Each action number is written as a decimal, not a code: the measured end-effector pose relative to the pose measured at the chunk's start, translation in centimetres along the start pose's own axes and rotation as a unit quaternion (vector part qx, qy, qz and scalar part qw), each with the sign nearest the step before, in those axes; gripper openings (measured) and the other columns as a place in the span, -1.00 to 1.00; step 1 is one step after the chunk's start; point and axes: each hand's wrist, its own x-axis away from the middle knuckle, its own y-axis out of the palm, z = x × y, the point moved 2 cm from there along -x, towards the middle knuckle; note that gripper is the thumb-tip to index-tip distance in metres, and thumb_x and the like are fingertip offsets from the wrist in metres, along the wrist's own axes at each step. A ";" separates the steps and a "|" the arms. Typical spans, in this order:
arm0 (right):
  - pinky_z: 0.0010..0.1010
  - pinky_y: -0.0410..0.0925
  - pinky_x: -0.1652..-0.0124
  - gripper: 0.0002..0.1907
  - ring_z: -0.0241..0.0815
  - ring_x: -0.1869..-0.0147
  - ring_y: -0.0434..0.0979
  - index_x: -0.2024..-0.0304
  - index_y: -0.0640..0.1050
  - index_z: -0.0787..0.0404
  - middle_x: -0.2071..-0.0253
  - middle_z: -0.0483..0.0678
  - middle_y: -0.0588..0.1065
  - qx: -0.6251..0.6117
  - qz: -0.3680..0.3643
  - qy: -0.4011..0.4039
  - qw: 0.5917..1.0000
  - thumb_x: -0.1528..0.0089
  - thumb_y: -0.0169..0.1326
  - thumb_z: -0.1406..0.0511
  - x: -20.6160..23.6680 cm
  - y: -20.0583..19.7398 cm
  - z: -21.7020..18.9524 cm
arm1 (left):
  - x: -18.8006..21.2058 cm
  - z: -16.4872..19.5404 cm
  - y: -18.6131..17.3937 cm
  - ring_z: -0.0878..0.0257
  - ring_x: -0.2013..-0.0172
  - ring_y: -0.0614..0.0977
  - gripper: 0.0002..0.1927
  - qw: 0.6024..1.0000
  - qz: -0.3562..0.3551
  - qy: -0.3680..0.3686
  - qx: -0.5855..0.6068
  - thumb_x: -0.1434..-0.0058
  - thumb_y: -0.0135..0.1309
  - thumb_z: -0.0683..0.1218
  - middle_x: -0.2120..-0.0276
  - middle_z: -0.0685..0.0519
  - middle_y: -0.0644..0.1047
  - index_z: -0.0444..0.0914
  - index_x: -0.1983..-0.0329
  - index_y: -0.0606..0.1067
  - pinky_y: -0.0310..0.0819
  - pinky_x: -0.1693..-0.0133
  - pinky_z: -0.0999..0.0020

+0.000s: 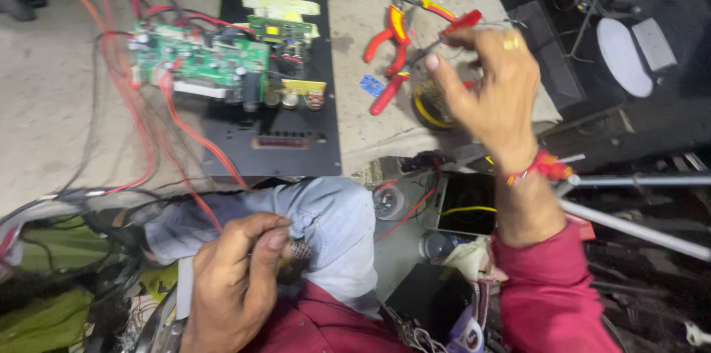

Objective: The person solders wires to a circuit board using a soldering iron and solder, then uses pliers to adjust connections. They test the board by connecting a power source, causing an LED to light up, and continue soldering additional points.

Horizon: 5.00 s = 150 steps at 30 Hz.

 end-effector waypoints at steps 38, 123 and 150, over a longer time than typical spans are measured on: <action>-0.28 0.37 -0.10 -0.13 -0.15 -0.06 0.38 -0.33 0.26 0.25 -0.14 0.02 0.32 -0.533 0.051 0.233 0.812 -0.03 0.31 0.21 0.9 -2.5 -5.5 | -3.6 0.0 -6.0 0.24 0.41 0.74 -0.87 0.998 0.001 0.029 0.057 -0.40 0.05 -0.19 0.29 -0.05 0.66 -0.35 0.06 0.51 0.60 0.38 0.39; -0.42 0.28 0.08 -0.21 -0.22 0.06 0.38 -0.19 0.40 0.37 0.09 0.00 0.38 -0.506 -0.192 0.066 0.839 0.09 0.25 0.25 14.0 7.5 -17.5 | -1.1 -0.7 -4.1 0.13 0.46 0.68 -0.71 0.992 -0.105 0.071 -0.012 -0.38 0.06 -0.23 0.37 -0.12 0.63 -0.37 -0.15 0.53 0.51 0.40 0.28; -0.21 0.34 0.00 -0.19 0.05 0.01 0.46 -0.15 0.34 0.32 0.05 0.11 0.40 -0.358 -0.191 0.029 0.914 0.13 0.32 0.28 12.4 5.9 -19.1 | -0.8 -1.6 -3.1 0.02 0.52 0.61 -0.79 0.991 -0.112 0.039 -0.058 -0.47 0.00 -0.18 0.44 -0.07 0.55 -0.40 0.05 0.26 0.41 0.47 0.14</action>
